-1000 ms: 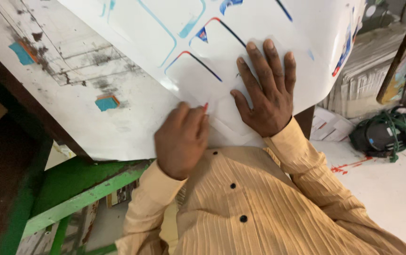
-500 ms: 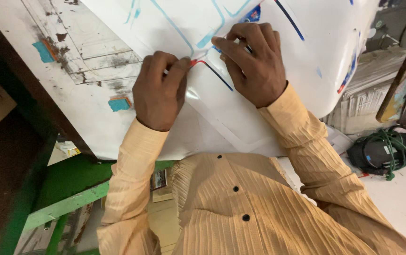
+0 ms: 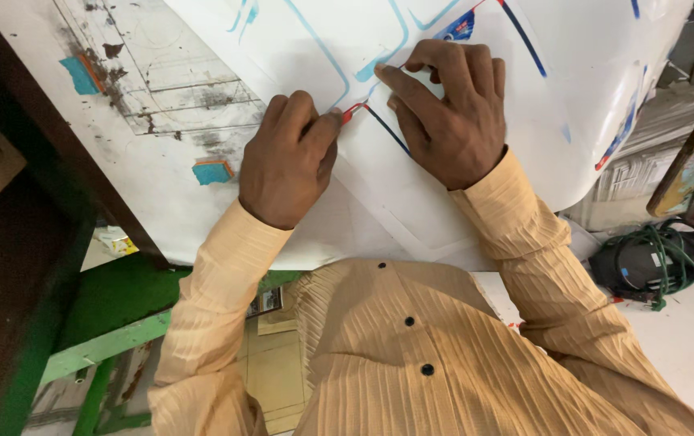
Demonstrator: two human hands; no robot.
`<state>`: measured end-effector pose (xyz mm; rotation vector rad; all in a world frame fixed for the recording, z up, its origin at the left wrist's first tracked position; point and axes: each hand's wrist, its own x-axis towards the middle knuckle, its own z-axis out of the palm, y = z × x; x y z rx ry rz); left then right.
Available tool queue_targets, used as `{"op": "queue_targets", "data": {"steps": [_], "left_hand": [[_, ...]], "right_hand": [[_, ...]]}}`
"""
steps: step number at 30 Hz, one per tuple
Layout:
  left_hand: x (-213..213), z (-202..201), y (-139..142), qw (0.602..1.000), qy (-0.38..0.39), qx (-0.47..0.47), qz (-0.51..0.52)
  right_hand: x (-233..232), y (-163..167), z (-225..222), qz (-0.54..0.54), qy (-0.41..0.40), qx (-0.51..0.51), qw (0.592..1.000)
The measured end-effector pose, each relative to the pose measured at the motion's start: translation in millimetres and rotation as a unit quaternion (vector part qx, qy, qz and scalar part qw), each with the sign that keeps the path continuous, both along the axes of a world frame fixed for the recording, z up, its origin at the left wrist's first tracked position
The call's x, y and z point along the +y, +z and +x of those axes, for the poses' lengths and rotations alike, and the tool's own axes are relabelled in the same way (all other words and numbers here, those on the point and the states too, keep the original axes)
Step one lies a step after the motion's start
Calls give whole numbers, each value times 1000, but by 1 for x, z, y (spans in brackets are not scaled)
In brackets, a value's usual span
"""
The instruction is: The person uses a red utility knife to cut along the outlines of printed stickers on a large white sheet. They carefully follow the blue and red borders, then peel away the excess material to separate the individual sticker shapes.
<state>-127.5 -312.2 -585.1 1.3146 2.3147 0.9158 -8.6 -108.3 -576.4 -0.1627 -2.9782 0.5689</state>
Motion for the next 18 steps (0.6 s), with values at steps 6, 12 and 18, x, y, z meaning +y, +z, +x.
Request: {"op": "queue_targets", "data": {"steps": [6,12,18], "left_hand": [[-12,-22,-5,998,-57,20,-7],[-23,-39,-13,996,-85,22,18],[-28,-32,-13,998,-50,14,20]], "right_hand": [[-3,4,-2,8,3,2,1000],[-5,3,-4,4,10,5,1000],[-5,1,-4,5,7,1,1000]]}}
